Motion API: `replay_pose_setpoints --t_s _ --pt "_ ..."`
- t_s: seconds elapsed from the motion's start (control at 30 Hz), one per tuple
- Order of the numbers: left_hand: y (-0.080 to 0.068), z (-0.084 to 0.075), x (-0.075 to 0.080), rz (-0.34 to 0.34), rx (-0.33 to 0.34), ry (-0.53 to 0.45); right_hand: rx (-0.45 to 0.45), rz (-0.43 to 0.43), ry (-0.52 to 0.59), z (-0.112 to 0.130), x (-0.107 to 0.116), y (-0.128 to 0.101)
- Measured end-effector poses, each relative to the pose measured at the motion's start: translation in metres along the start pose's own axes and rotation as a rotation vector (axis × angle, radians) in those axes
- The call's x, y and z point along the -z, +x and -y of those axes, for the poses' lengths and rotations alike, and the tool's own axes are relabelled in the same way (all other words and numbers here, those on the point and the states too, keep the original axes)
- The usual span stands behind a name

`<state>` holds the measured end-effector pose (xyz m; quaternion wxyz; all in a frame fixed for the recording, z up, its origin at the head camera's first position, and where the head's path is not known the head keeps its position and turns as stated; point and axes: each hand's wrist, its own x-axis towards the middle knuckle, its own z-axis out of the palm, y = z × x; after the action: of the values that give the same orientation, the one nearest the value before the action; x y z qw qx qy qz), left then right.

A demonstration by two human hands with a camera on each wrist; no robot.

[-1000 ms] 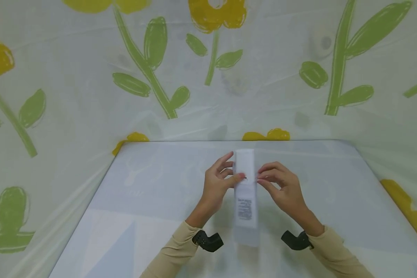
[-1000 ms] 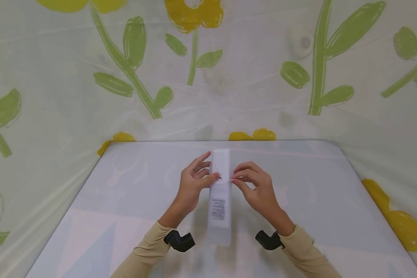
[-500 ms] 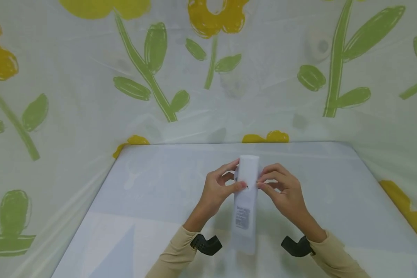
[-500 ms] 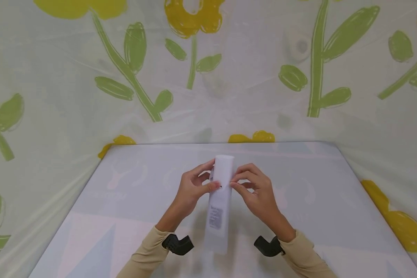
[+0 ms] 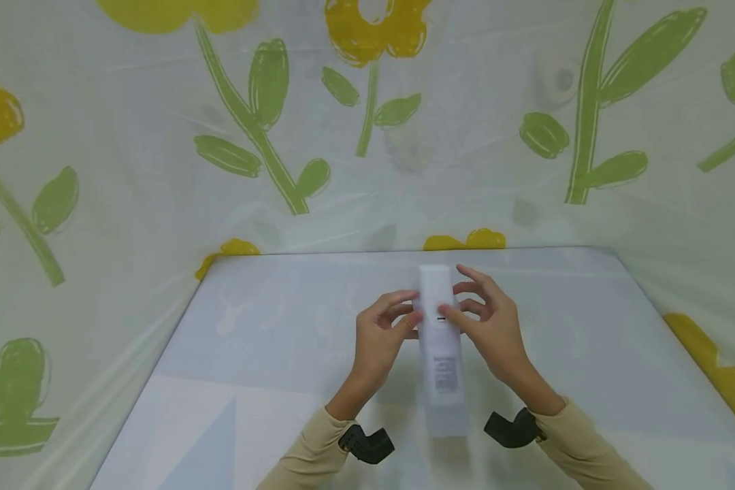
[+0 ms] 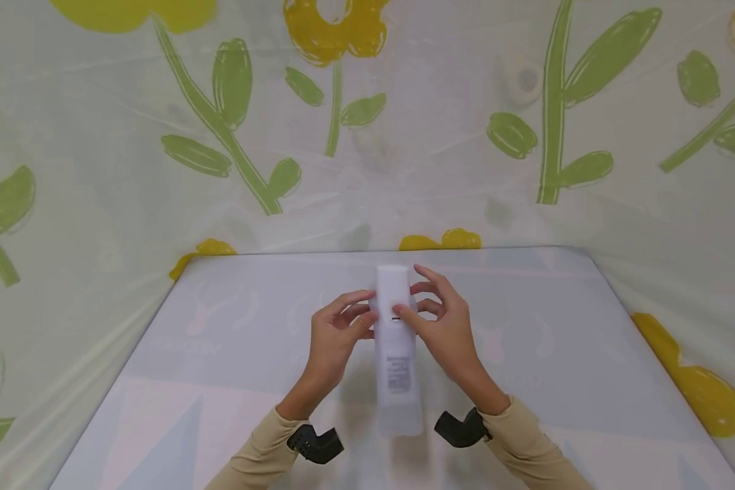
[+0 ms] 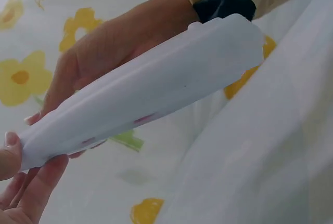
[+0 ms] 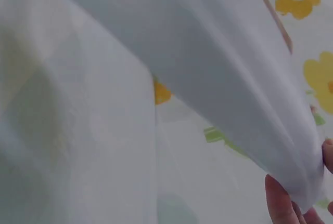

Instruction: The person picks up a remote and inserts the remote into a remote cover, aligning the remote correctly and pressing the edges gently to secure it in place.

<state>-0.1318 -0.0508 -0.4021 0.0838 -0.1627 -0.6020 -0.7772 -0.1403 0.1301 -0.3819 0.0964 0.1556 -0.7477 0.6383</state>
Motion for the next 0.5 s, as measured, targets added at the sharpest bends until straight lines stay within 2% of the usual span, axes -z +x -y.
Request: replay_pose_setpoints --t_s 0.1,0.33,0.5 --pt "-0.0015 0.0029 0.0001 0.014 -0.012 0.001 -0.025 0.012 -0.011 -0.0002 0.0006 0.0001" --pt "-0.001 0.0023 -0.0009 0.049 0.074 0.017 0.002 0.06 -0.066 -0.0034 0.0018 0.0011" --pt "-0.0004 -0.0016 -0.0049 0.001 0.111 0.025 0.029 0.081 -0.077 -0.0043 0.0039 0.0007"
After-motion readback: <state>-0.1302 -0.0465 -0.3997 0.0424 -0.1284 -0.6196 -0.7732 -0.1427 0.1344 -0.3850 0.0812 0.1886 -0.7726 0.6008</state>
